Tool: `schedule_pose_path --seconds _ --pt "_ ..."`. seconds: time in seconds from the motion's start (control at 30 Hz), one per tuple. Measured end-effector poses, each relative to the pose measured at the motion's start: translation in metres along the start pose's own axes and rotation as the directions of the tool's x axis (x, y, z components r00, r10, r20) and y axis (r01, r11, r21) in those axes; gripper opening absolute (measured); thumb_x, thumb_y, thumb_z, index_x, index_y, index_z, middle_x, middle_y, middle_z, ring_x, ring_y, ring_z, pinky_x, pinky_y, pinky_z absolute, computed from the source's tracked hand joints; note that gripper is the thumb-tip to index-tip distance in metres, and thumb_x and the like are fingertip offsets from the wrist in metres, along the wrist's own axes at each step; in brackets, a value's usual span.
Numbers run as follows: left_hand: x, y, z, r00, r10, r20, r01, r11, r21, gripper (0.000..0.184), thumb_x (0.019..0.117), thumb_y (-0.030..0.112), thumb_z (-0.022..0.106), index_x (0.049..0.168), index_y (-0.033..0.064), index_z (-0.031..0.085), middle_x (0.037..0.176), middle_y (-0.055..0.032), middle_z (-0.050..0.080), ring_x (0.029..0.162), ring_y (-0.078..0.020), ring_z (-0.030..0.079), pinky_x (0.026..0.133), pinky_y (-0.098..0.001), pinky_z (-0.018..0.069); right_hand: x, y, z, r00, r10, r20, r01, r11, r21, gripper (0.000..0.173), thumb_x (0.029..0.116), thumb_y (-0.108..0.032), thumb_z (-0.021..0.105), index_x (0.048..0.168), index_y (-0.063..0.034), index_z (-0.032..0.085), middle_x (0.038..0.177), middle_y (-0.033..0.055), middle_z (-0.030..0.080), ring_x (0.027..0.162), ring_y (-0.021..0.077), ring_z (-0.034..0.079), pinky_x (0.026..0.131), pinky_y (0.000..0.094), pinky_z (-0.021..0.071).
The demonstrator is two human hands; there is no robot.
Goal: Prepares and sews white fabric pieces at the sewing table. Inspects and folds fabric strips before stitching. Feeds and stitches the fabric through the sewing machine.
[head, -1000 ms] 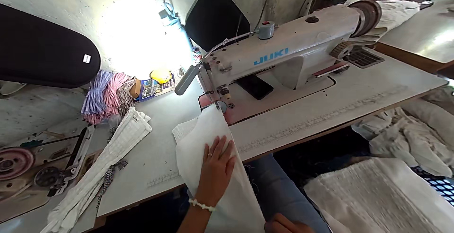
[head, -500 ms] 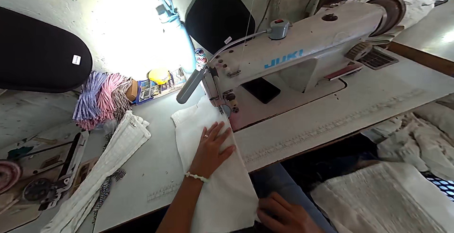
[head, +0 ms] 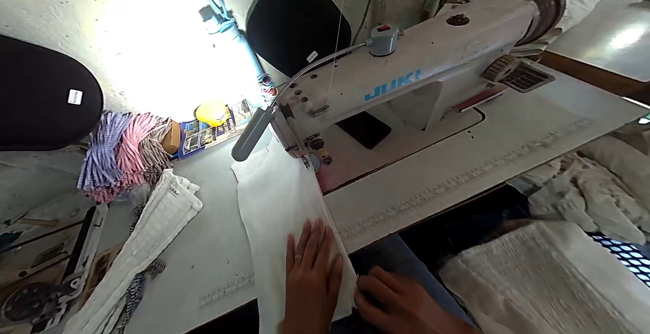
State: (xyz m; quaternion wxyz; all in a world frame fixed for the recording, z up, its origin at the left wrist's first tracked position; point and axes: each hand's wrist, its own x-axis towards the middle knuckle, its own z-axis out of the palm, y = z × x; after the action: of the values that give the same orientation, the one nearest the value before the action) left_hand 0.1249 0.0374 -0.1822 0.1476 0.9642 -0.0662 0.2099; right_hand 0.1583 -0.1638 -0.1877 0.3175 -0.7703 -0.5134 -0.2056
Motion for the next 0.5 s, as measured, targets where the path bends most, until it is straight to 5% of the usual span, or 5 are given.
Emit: schedule_pose_path --seconds 0.13,0.5 --pt "-0.006 0.005 0.001 1.0 0.01 -0.001 -0.009 1.0 0.011 0.045 0.1026 0.046 0.05 0.13 0.0179 0.072 0.142 -0.0093 0.064 0.139 -0.0393 0.051 0.114 -0.0679 0.0293 -0.006 0.007 0.012 1.0 0.023 -0.017 -0.023 0.999 -0.032 0.013 0.0986 -0.007 0.055 0.095 -0.0134 0.066 0.093 0.0055 0.063 0.074 0.0159 0.058 0.057 0.022 0.048" --pt "0.038 -0.031 0.004 0.996 0.059 0.069 -0.06 0.998 0.005 0.046 0.1012 0.047 0.051 0.134 0.0211 0.071 0.144 -0.0093 0.062 0.138 -0.0382 0.053 0.113 -0.0675 0.0336 0.034 0.031 0.027 0.997 0.049 -0.058 -0.055 0.994 -0.098 0.012 0.0914 -0.006 0.059 0.09 -0.0111 0.069 0.088 0.0066 0.066 0.073 0.0176 0.064 0.056 0.0233 0.0521"
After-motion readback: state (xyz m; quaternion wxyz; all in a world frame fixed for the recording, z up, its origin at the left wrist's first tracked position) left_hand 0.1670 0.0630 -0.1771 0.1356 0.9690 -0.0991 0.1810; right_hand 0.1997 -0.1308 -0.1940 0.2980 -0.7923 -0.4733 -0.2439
